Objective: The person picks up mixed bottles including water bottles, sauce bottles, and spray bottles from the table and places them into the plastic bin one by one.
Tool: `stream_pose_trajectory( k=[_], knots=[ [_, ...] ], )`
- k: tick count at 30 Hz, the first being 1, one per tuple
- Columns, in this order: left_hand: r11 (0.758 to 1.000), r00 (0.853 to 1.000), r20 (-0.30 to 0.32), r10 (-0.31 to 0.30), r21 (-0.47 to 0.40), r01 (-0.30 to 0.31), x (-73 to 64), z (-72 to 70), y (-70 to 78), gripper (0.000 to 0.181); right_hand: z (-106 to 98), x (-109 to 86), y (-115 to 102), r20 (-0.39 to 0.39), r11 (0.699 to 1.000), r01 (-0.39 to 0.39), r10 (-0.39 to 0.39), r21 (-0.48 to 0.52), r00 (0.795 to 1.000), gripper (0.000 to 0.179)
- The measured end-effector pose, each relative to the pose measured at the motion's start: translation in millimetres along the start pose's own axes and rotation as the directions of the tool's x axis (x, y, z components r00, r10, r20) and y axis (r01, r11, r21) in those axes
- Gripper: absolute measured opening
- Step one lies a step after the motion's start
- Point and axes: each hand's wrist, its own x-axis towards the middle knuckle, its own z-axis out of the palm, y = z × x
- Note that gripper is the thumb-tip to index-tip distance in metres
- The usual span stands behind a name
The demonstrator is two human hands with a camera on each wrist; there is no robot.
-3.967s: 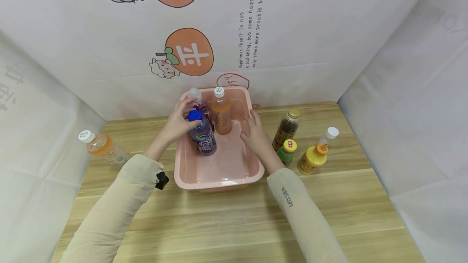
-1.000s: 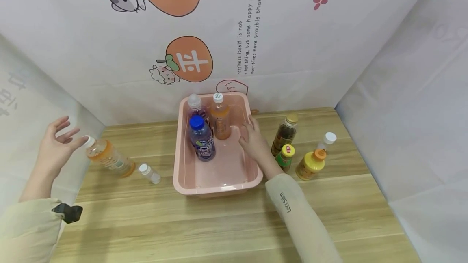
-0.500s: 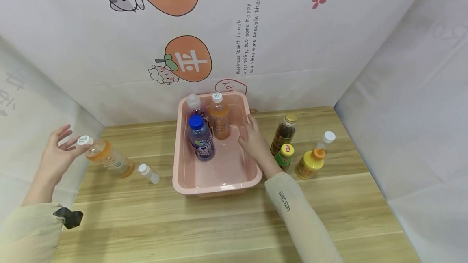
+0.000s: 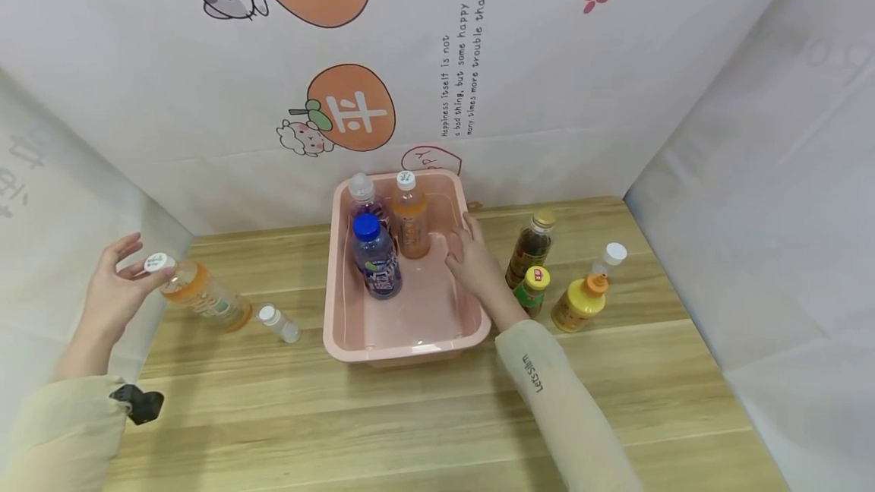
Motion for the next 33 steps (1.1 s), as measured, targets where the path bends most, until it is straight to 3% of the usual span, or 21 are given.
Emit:
stream_pose_trajectory(
  k=[8,25,33],
  knots=[
    [1.000,0.999,-0.032,-0.015,0.012,0.015,-0.5,1.7,2.3,0.078,-1.1,1.0,-0.6,0.027,1.000,-0.024,0.024,0.014,0.999,0.054],
    [1.000,1.000,-0.008,-0.020,-0.002,0.020,0.5,4.0,3.3,0.077,-3.0,0.9,-0.7,0.038,0.999,-0.030,0.029,0.026,0.999,0.055],
    [0.999,0.996,-0.078,-0.033,-0.041,0.030,2.6,1.6,13.6,0.076,-2.9,1.3,-1.6,0.042,0.999,-0.030,0.029,0.029,0.999,0.055]
  ],
)
